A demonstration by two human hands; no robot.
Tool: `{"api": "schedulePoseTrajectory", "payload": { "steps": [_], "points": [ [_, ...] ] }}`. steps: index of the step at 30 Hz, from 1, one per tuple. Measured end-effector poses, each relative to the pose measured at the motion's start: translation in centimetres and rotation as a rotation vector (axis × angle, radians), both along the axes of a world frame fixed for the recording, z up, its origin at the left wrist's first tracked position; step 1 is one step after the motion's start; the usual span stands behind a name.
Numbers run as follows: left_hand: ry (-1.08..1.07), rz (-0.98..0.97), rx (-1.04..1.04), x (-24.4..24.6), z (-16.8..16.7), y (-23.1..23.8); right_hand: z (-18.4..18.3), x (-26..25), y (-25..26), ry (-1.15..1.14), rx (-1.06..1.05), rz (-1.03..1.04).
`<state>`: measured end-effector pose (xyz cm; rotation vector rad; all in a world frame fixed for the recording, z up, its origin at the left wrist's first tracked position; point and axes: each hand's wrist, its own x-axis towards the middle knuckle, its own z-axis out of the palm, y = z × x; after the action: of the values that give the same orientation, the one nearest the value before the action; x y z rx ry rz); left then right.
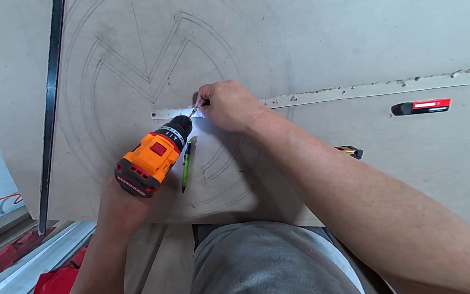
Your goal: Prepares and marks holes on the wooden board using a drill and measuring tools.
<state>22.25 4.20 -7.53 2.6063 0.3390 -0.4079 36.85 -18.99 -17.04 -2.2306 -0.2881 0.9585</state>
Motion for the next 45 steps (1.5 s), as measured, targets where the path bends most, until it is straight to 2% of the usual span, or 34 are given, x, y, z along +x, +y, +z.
{"api": "schedulePoseTrajectory", "payload": {
  "steps": [5, 14, 34, 39, 45],
  "points": [
    [0.034, -0.002, 0.022, 0.7, 0.4, 0.0, 0.0, -0.1, 0.0, -0.005, 0.005, 0.001],
    [-0.059, -0.033, 0.001, 0.3, -0.1, -0.2, -0.1, 0.0, -0.1, -0.011, 0.012, 0.007],
    [-0.015, 0.043, -0.063, -0.2, 0.0, 0.6, -0.8, -1.2, 0.1, -0.126, 0.018, 0.003],
    [-0.024, 0.029, -0.069, -0.8, -0.4, 1.1, -2.2, -2.4, 0.0, -0.361, 0.04, 0.011],
    [-0.048, 0.051, -0.171, -2.7, -0.8, 2.4, -3.0, -4.0, 0.8, -0.666, 0.035, 0.073]
  ]
}}
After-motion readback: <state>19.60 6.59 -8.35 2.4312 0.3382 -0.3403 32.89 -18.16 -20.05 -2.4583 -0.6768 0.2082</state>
